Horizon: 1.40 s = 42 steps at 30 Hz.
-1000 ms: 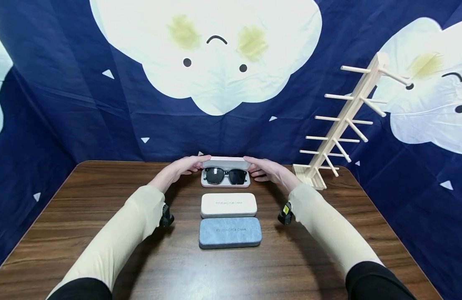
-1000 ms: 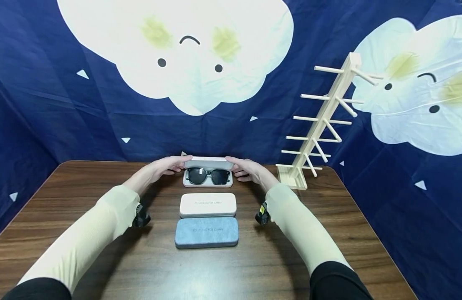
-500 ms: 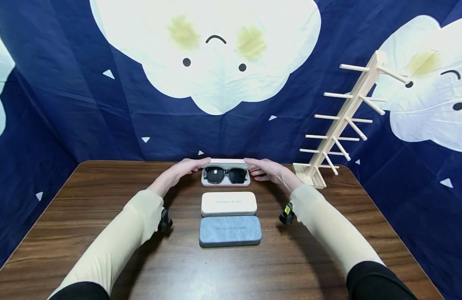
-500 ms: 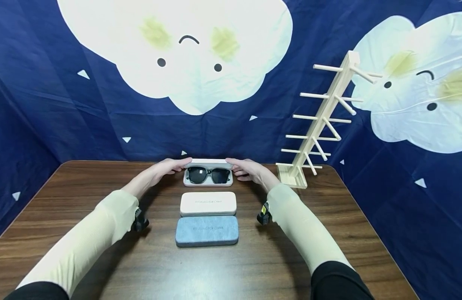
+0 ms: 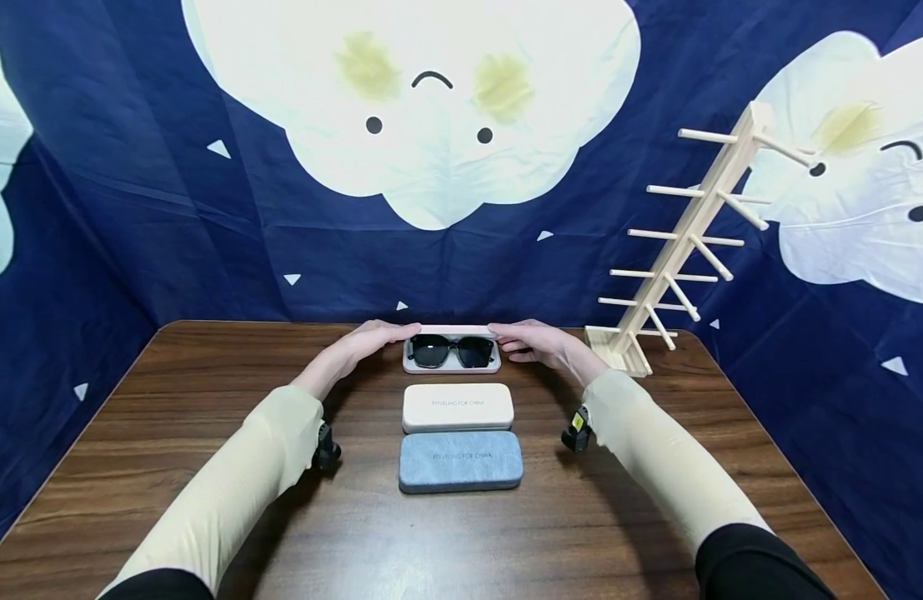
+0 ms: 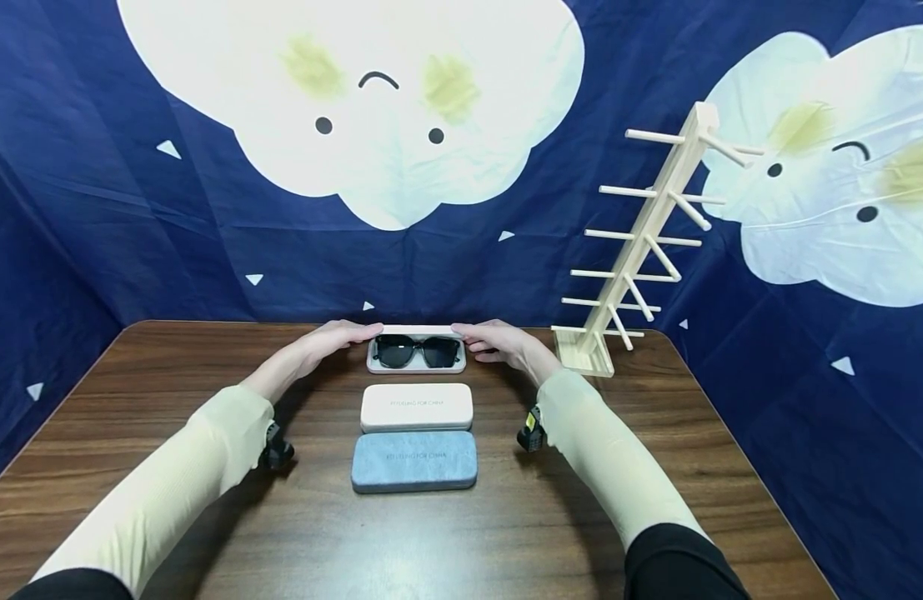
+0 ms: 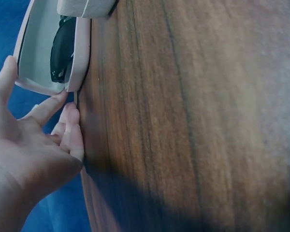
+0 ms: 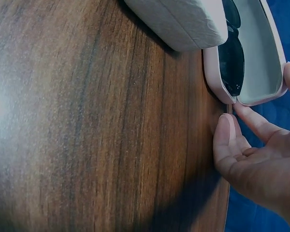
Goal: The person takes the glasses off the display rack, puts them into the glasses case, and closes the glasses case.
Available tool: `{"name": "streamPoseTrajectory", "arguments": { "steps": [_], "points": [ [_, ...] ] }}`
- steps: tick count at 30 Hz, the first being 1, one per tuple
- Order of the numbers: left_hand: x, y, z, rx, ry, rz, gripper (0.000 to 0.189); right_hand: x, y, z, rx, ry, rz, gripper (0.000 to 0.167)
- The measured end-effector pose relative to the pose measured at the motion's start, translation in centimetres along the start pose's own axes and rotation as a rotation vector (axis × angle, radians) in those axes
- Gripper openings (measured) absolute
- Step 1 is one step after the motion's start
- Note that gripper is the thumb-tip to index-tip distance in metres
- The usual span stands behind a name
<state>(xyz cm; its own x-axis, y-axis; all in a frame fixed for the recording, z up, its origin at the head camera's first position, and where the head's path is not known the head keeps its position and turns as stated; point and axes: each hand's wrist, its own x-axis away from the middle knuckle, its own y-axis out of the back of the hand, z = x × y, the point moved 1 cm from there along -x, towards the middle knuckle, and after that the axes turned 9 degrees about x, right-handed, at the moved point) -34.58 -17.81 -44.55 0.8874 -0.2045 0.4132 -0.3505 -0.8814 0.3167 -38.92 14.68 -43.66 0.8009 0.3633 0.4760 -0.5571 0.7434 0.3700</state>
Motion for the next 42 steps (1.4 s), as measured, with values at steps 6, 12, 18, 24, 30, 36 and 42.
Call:
{"name": "streamPoseTrajectory", "arguments": {
  "steps": [6, 12, 18, 24, 30, 36, 42],
  "points": [
    [0.1, -0.1, 0.3, 0.002, -0.056, 0.014, 0.084, 0.0, 0.1, -0.2, -0.002, 0.025, 0.007, 0.049],
    [0.2, -0.2, 0.6, 0.004, -0.092, 0.005, 0.081, 0.0, 0.1, -0.4, 0.015, 0.034, 0.028, 0.051],
    [0.2, -0.4, 0.8, -0.013, -0.144, 0.015, 0.080, 0.1, -0.1, -0.6, 0.048, 0.056, 0.040, 0.052],
    [0.4, -0.5, 1.1, -0.023, -0.175, -0.008, 0.078, 0.1, -0.1, -0.9, 0.071, 0.109, 0.060, 0.054],
    [0.5, -0.5, 1.7, -0.077, -0.183, -0.043, 0.085, 0.0, -0.3, -1.2, 0.144, 0.197, 0.060, 0.053],
    [0.7, -0.6, 1.9, -0.146, -0.215, -0.074, 0.090, 0.4, -0.8, -1.5, 0.226, 0.316, -0.043, 0.047],
    [0.7, -0.8, 2.0, -0.187, -0.236, -0.108, 0.092, 0.6, -1.3, -1.7, 0.259, 0.369, -0.096, 0.051]
  ]
}}
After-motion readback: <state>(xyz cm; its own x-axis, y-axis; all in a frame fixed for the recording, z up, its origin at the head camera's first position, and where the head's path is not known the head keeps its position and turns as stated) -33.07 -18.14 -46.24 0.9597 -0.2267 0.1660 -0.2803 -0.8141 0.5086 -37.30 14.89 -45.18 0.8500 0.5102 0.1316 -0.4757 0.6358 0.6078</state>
